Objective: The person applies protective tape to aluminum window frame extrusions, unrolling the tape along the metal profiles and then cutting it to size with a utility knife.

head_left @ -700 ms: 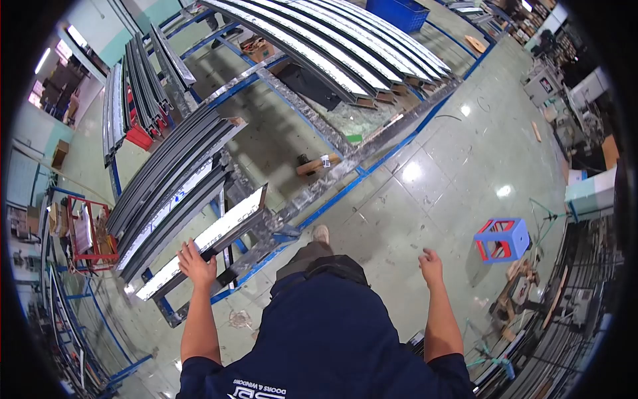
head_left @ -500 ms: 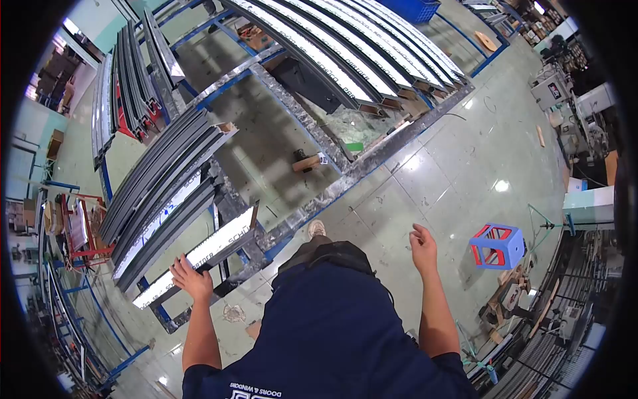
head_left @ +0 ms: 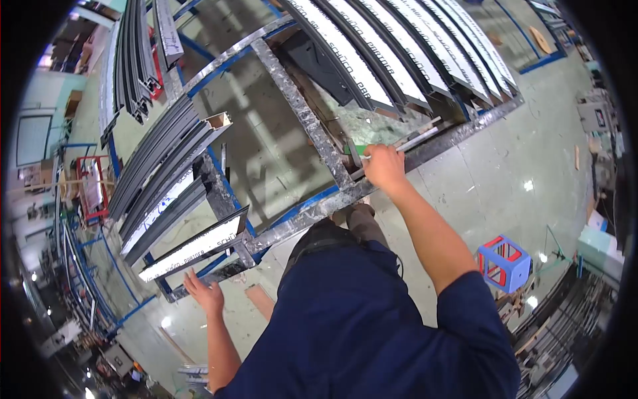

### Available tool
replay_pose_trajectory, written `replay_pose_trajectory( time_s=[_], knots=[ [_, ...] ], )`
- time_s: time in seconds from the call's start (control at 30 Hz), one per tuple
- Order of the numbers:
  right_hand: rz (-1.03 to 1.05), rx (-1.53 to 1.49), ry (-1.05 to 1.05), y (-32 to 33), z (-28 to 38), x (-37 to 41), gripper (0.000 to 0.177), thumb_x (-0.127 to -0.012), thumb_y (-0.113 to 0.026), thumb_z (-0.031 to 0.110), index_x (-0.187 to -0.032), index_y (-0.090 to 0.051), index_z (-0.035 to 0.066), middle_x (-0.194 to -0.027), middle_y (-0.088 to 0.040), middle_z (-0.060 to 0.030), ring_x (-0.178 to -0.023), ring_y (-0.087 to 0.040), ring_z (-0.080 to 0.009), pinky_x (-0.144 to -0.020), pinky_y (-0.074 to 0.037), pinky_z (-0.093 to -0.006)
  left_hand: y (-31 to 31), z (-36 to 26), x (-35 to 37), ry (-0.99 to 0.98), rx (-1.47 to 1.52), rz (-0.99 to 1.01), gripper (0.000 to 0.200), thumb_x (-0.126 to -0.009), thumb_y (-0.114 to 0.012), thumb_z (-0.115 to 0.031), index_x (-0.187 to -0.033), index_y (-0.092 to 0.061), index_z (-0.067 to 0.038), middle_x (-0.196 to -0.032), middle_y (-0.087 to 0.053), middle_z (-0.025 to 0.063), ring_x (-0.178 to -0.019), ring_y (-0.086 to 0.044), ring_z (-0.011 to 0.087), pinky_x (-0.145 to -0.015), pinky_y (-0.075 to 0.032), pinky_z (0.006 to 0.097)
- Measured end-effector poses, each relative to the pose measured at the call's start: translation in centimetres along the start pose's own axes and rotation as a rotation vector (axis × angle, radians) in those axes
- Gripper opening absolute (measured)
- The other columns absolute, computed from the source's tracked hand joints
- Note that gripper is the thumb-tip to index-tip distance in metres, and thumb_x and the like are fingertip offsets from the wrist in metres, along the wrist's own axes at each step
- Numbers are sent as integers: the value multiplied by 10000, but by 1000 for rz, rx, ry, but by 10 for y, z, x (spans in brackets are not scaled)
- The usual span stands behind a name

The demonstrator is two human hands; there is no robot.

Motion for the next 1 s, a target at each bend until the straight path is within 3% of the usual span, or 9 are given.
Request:
replay_pose_trajectory(
  time_s=[0.07,0.2,0.37,0.47,0.53,0.6,0.67,0.77,1.0],
  knots=[
    [146,43,-36,-17,-4,-37,340,-835,-716,293,-1119,-690,108,-1141,-686,-112,-1145,-594,-323,-994,-391,-500,6,-14,51,14,0,66,844,-720,-691,-67,-1492,-350,-84,-1559,-284,245,-1442,-209,490,-1199,-183,556],
    [374,121,-154,-32,-2,-71,451,-836,-733,392,-1170,-684,93,-1242,-677,-107,-1213,-581,-315,-1055,-364,-504,-8,-16,169,268,-76,262,796,-724,-712,-103,-1454,-396,-77,-1523,-335,248,-1435,-243,455,-1200,-179,561],
    [426,146,-133,-66,-10,-83,452,-817,-717,358,-1164,-679,71,-1198,-694,-142,-1147,-642,-311,-1021,-409,-519,-29,-12,291,493,-22,430,689,-760,-701,-184,-1391,-460,-47,-1450,-417,257,-1427,-294,399,-1212,-134,543],
    [409,99,-172,-82,-21,-90,373,-811,-702,316,-1087,-713,66,-1135,-713,-159,-1084,-674,-312,-954,-472,-491,-29,-14,307,596,28,455,634,-781,-688,-195,-1365,-495,-42,-1421,-456,251,-1409,-340,375,-1211,-135,538],
    [208,-104,-86,-85,-31,-93,274,-784,-724,284,-890,-731,32,-968,-735,-176,-939,-708,-343,-790,-551,-419,-21,-22,285,592,82,378,590,-809,-687,-195,-1352,-514,-41,-1405,-480,238,-1397,-359,378,-1207,-149,533],
    [152,-318,-5,-69,-30,-89,261,-763,-741,253,-926,-707,52,-953,-725,-176,-901,-702,-335,-768,-548,-413,-10,-28,244,536,175,238,596,-817,-696,-155,-1367,-501,-34,-1413,-472,239,-1395,-347,405,-1195,-185,535],
    [69,-513,94,-40,-25,-72,235,-758,-752,227,-807,-646,23,-787,-699,-138,-735,-688,-278,-676,-530,-387,8,-46,182,407,214,103,608,-821,-704,-112,-1382,-488,-27,-1426,-459,244,-1389,-341,430,-1180,-223,536],
    [109,-711,33,5,-2,-28,189,-781,-705,115,-741,-538,36,-694,-628,-65,-632,-597,-153,-565,-460,-318,30,-66,84,156,318,-72,614,-828,-718,-123,-1395,-490,-66,-1470,-435,217,-1403,-326,434,-1171,-242,530],
    [286,-1279,-117,-41,20,89,207,-841,-738,-1,-833,-544,68,-746,-601,-35,-654,-588,-142,-602,-460,-270,22,-96,-62,-338,195,42,789,-755,-806,-224,-1456,-445,-210,-1524,-402,87,-1441,-294,389,-1177,-208,576]
  ],
)
Point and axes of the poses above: each hand's wrist, its own x-axis away from the middle knuckle, its own y-axis out of the back of the hand, z = x × y, the point moved 5 cm from there along -x, towards the middle knuckle
